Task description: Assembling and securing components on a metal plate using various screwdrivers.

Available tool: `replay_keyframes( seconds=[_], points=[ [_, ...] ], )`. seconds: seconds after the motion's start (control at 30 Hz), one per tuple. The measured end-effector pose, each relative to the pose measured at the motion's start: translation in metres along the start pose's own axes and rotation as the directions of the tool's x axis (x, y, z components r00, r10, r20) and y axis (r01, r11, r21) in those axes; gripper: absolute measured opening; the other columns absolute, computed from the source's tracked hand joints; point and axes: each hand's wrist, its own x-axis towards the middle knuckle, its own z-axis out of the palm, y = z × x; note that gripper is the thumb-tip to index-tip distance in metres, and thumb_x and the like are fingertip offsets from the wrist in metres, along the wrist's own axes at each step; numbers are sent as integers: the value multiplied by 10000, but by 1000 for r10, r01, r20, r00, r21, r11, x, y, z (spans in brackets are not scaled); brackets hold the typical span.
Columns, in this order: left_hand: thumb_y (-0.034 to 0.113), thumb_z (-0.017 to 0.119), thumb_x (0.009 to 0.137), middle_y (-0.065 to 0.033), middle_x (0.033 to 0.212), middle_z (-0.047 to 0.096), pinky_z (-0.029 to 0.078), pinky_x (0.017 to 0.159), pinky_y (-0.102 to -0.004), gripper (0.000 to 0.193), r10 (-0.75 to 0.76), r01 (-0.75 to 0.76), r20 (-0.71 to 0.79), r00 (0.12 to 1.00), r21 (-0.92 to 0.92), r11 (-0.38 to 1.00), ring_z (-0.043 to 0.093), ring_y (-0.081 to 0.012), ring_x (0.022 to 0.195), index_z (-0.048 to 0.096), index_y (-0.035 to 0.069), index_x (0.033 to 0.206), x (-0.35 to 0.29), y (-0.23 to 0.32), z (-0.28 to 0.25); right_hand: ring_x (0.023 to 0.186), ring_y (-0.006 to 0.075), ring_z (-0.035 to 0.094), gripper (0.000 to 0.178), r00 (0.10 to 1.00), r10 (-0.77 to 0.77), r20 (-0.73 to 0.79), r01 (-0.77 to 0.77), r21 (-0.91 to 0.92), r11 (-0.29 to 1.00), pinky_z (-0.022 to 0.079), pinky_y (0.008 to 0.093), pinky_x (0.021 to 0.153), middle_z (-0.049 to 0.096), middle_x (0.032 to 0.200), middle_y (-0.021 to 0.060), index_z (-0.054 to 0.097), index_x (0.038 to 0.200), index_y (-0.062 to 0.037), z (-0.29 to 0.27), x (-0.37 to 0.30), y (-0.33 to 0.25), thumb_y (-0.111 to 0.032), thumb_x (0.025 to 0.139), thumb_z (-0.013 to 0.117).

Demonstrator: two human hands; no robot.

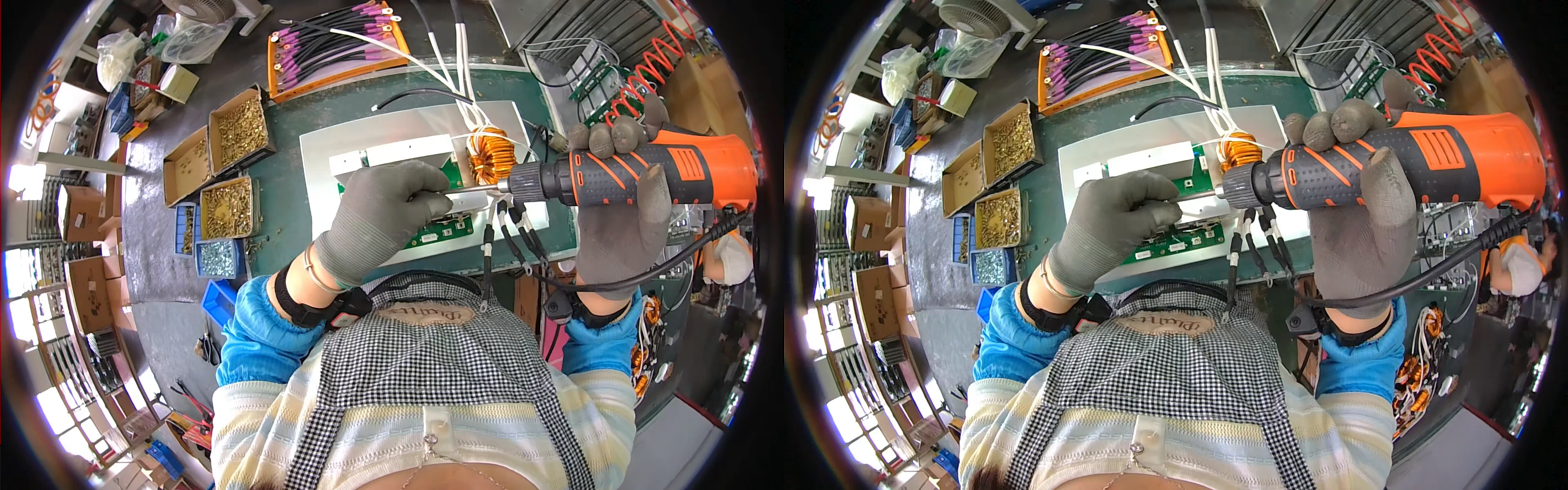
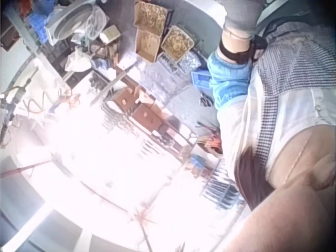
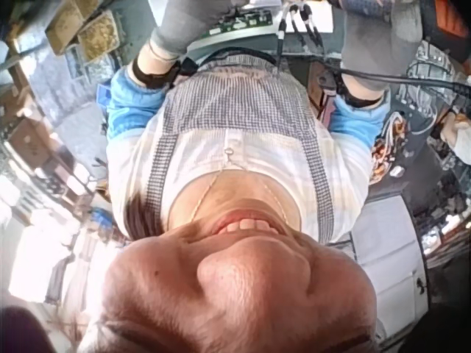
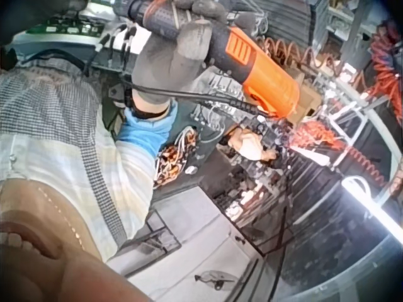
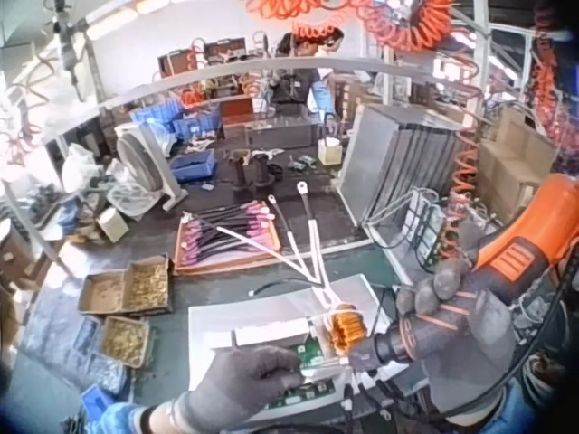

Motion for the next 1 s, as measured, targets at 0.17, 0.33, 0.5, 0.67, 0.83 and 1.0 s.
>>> replay_keyframes(
  seconds=[0.17,0.33,0.5,0.67,0.83,1.0],
  points=[
    [72,683,763,-82,791,686,494,655,-225,427,-49,44,75,996,75,996,616,-84,688,610,-4,1177,0,-1,-8,971,206,562,636,994,-46,-103,38,-76,996,407,468,1012,546,999,60,331,1361,-59,16,-13,1,-264,858,662],
    [10,651,781,-81,814,675,446,595,-200,578,-136,127,-5,991,-332,935,574,-78,672,424,-131,1294,-19,-31,-46,984,210,559,542,980,-138,-146,117,-142,983,390,457,1032,552,997,64,455,1215,-20,28,-25,14,-317,828,691],
    [9,535,868,-144,1034,613,501,713,-217,406,-257,-21,-180,950,-855,517,602,-141,870,444,-103,1248,-22,-114,-89,941,215,554,451,992,-84,-96,50,-317,947,386,436,1016,546,978,69,496,1139,-34,35,-27,48,-259,805,700],
    [-113,368,873,-216,1170,519,478,1010,-349,312,-386,-85,-76,919,-996,-8,555,-306,1115,449,-94,1174,-29,-167,-77,923,217,547,715,994,-63,-86,23,-406,913,381,468,980,538,968,72,263,1416,-69,47,-23,80,-77,792,611],
    [-61,377,935,-201,1161,549,531,951,-302,208,-320,40,93,943,-985,-168,575,-282,1124,475,-53,1118,-18,-173,-62,894,215,562,504,991,-4,-137,-55,-424,904,432,442,921,555,968,73,405,1210,-48,54,-21,93,-68,770,650],
    [21,427,959,-182,1118,577,582,841,-263,193,-298,113,129,946,-991,-70,637,-240,998,468,-33,1140,-11,-169,-62,869,212,578,311,993,7,-122,-55,-396,917,485,402,866,571,960,88,534,1012,-1,57,-20,99,-54,746,686]
  ],
)
